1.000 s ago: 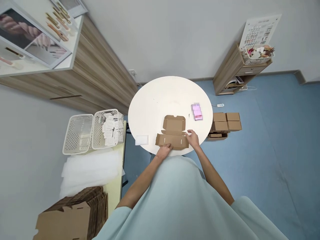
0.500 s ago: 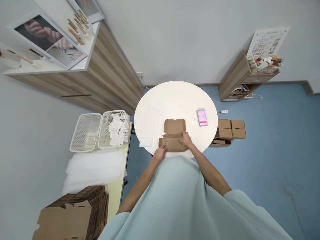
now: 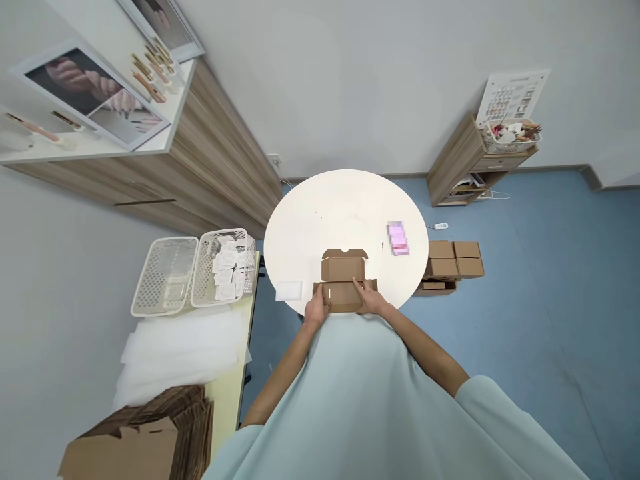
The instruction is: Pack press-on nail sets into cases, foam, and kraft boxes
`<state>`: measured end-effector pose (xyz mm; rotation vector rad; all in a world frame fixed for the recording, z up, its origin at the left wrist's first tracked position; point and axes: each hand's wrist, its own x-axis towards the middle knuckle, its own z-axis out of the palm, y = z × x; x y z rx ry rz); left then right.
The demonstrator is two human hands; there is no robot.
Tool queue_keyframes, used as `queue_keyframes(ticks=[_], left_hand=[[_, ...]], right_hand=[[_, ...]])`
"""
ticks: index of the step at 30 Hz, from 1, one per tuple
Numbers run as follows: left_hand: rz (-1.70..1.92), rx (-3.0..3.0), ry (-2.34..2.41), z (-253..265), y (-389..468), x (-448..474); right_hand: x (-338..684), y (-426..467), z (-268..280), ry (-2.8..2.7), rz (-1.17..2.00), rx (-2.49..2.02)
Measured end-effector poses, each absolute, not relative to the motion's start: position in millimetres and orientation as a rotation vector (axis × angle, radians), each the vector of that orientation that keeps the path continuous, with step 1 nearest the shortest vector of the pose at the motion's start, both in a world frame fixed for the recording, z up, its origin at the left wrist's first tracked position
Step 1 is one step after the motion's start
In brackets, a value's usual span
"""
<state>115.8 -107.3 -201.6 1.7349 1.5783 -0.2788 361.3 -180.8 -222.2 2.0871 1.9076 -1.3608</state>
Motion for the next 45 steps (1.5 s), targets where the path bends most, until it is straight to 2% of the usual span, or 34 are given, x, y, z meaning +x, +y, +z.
queue_keyframes(ticks=[11, 15, 21, 36, 45], left_hand=[[-0.469, 1.959, 1.475, -198.0, -91.6, 121.2], [-0.431, 1.986, 1.482, -193.2, -91.4, 115.9], [-0.382, 1.846, 1.809, -192.1, -91.7, 103.6], [-0.155, 1.744, 1.558, -197.5, -97.7, 134.2], [-0.295, 1.779, 1.663, -202.4, -91.8, 136.5]], right_hand=[[367.6, -172.0, -222.0, 1.854, -1.4, 2.156], [369.2, -168.6, -221.2, 1.86, -1.353, 2.18], [368.1, -169.3, -224.5, 1.849, -1.348, 2.2], [364.9, -165.7, -208.4, 1.793, -1.347, 2.206], [362.7, -162.8, -201.8, 1.806, -1.306, 2.174]])
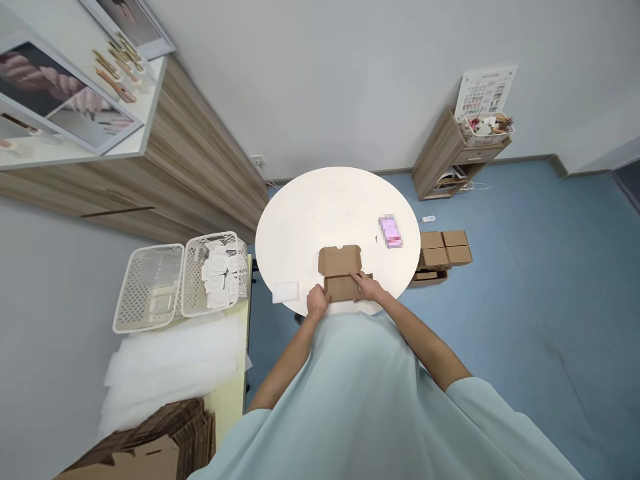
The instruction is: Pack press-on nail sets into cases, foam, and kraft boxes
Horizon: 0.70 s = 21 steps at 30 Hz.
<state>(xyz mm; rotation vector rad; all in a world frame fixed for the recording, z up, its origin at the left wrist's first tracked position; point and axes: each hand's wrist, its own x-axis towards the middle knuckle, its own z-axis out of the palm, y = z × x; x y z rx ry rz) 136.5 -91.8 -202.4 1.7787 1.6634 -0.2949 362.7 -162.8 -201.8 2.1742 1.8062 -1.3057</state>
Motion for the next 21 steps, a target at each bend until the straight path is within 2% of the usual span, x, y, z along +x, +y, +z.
queue_keyframes(ticks=[7, 12, 16, 21], left_hand=[[-0.322, 1.756, 1.734, -200.2, -95.4, 149.3], [-0.287, 1.694, 1.764, -204.8, -98.4, 149.3], [-0.275, 1.706, 1.769, -204.4, -100.1, 150.4], [-0.243, 1.676, 1.781, -205.5, -101.7, 153.9]], right_hand=[[360.9, -172.4, -192.1, 1.884, -1.154, 2.256], [377.7, -195.4, -193.2, 1.635, -0.908, 2.699], [387.6, -200.4, -199.6, 1.32, -1.017, 2.702], [380.4, -191.6, -196.3, 1.405, -1.023, 2.667]])
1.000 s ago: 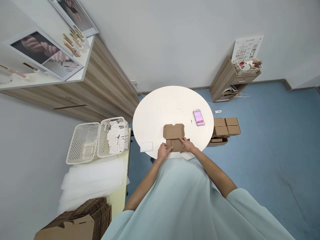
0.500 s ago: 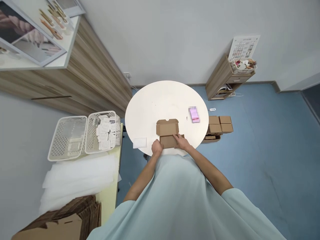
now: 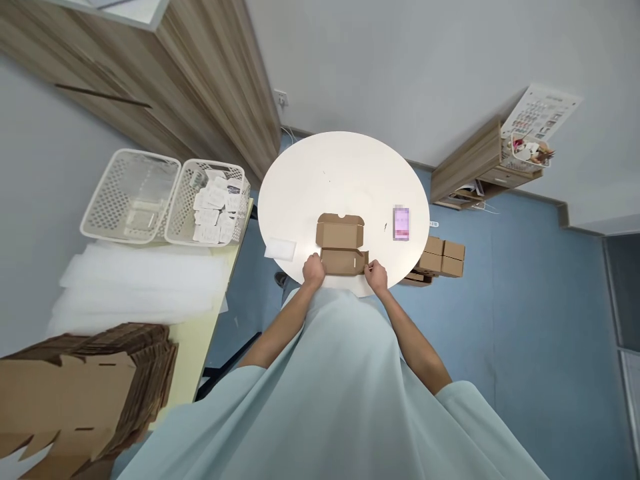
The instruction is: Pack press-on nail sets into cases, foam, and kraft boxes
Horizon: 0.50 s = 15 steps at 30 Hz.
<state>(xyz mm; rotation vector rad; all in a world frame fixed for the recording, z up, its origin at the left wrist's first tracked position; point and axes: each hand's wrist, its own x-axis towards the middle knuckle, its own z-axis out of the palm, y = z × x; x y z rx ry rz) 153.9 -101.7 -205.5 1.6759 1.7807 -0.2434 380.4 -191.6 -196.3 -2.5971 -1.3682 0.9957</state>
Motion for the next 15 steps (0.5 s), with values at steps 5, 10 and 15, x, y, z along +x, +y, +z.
queue_keyframes(ticks=[5, 10, 15], left_hand=[[-0.22, 1.637, 1.789, -211.5, -102.2, 157.8], [-0.232, 1.646, 1.797, -212.2, -102.4, 158.2], [-0.249, 1.637, 1.796, -208.0, -100.5, 158.2]], right_hand=[[358.0, -177.1, -189.2, -1.553, 1.04, -2.417], [349.5, -161.6, -192.9, -1.554, 1.016, -2.451], [352.4, -149.0, -197.4, -1.633, 0.99, -2.628]])
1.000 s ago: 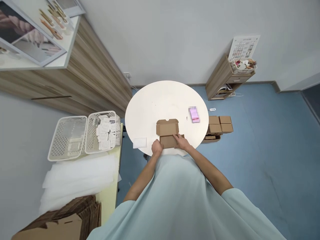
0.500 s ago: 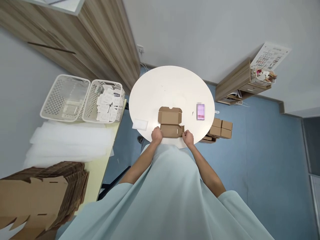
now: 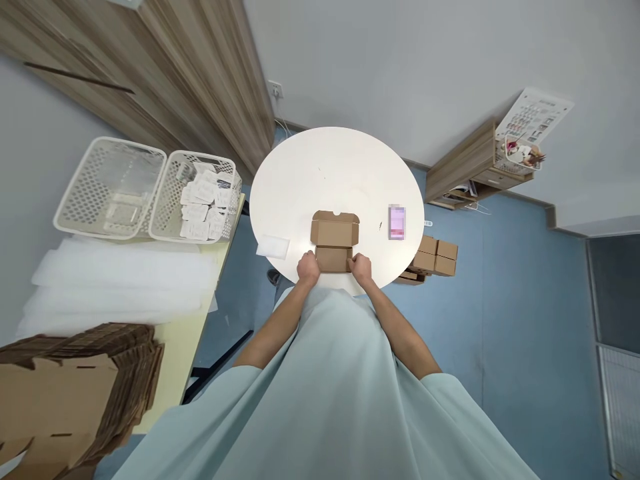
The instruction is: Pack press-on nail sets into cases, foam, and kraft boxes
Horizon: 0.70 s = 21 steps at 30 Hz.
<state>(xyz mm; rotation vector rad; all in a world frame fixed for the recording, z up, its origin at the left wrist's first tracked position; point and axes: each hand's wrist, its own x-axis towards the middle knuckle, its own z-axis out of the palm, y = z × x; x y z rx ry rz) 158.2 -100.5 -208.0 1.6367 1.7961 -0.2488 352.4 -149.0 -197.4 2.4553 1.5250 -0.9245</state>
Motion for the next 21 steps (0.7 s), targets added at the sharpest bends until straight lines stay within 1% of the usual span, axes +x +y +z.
queue_keyframes(ticks=[5, 10, 16, 18, 21], left_hand=[[-0.214, 1.583, 1.81, -206.6, -100.9, 156.1], [-0.15, 1.61, 1.831, -210.4, -101.4, 147.9], [-0.178, 1.688, 1.766, -213.1, -98.2, 143.8], [-0.128, 1.698, 1.726, -213.0, -97.8, 138.5], [0.05, 1.778, 1.686, -211.5, -92.5, 114.5]], right_hand=[[346.4, -141.0, -197.0, 1.493, -0.878, 2.436], [340.8, -143.0, -194.6, 1.492, -0.898, 2.388], [336.4, -150.4, -191.4, 1.451, -0.909, 2.407], [336.9, -152.3, -190.4, 1.419, -0.932, 2.428], [339.8, -157.5, -188.0, 1.391, -0.962, 2.476]])
